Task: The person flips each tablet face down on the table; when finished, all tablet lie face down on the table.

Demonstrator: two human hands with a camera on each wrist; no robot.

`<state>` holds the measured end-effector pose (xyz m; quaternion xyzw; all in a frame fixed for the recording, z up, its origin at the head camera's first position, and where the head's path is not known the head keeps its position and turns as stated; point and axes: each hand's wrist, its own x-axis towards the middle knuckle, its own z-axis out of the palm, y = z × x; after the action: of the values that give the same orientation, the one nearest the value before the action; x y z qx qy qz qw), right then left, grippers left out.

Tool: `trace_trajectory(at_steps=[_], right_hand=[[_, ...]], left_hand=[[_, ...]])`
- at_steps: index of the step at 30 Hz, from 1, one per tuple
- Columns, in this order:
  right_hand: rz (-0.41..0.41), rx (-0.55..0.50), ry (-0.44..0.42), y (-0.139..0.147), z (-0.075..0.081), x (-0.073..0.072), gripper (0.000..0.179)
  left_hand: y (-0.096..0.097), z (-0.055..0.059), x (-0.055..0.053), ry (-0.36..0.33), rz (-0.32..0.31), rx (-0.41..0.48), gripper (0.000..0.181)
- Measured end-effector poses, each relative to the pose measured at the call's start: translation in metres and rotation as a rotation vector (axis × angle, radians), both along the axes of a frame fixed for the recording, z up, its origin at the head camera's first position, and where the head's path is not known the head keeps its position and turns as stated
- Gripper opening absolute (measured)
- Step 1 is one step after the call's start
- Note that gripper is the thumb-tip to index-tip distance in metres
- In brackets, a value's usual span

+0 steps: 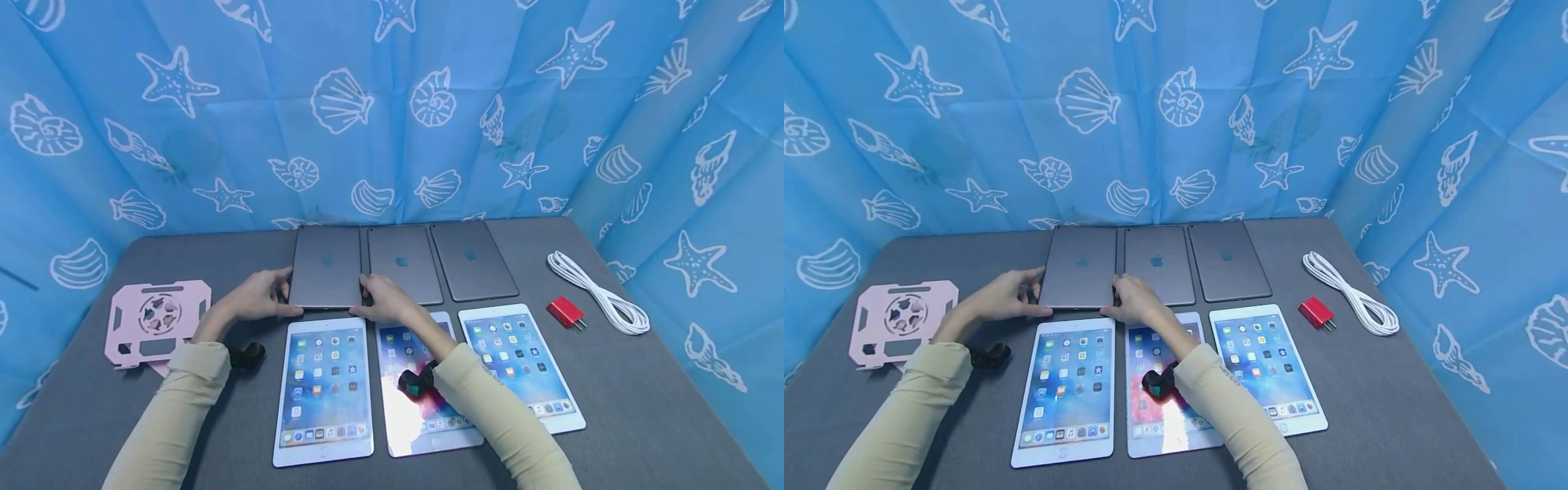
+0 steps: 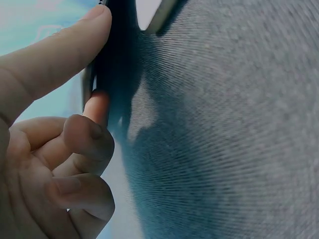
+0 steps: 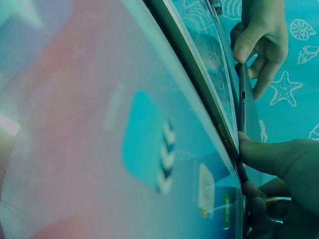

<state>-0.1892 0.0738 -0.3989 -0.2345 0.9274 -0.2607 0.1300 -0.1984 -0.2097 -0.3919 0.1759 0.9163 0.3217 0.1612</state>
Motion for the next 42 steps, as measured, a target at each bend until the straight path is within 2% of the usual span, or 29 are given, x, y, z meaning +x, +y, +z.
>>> trace_trajectory(at_steps=[2, 9, 18, 24, 27, 32, 38, 42], right_hand=[[0.001, -0.004, 0.005, 0.0, 0.0, 0.0, 0.068], [0.015, -0.004, 0.02, 0.0, 0.0, -0.001, 0.047], [0.01, 0.008, 0.019, -0.001, 0.0, 0.0, 0.047], [0.004, 0.007, 0.007, -0.002, -0.002, -0.002, 0.037], [0.0, 0.003, -0.002, -0.002, -0.001, -0.001, 0.035], [-0.001, 0.011, -0.008, -0.003, 0.0, -0.001, 0.036], [-0.013, 0.02, -0.018, -0.003, -0.001, -0.002, 0.041], [-0.035, 0.011, -0.02, -0.003, -0.001, 0.0, 0.054]], left_hand=[[0.0, -0.002, 0.0, -0.011, 0.008, -0.014, 0.102], [0.0, -0.008, -0.001, -0.017, 0.018, -0.032, 0.102], [-0.001, -0.01, -0.001, 0.001, 0.026, -0.043, 0.102], [-0.004, -0.016, -0.003, 0.017, 0.005, -0.023, 0.097], [-0.004, -0.018, -0.004, 0.007, 0.019, -0.023, 0.099], [-0.002, -0.017, -0.004, -0.016, 0.04, -0.053, 0.098], [-0.001, -0.017, -0.003, -0.013, 0.031, -0.053, 0.094], [0.0, -0.018, -0.003, -0.008, 0.032, -0.051, 0.093]])
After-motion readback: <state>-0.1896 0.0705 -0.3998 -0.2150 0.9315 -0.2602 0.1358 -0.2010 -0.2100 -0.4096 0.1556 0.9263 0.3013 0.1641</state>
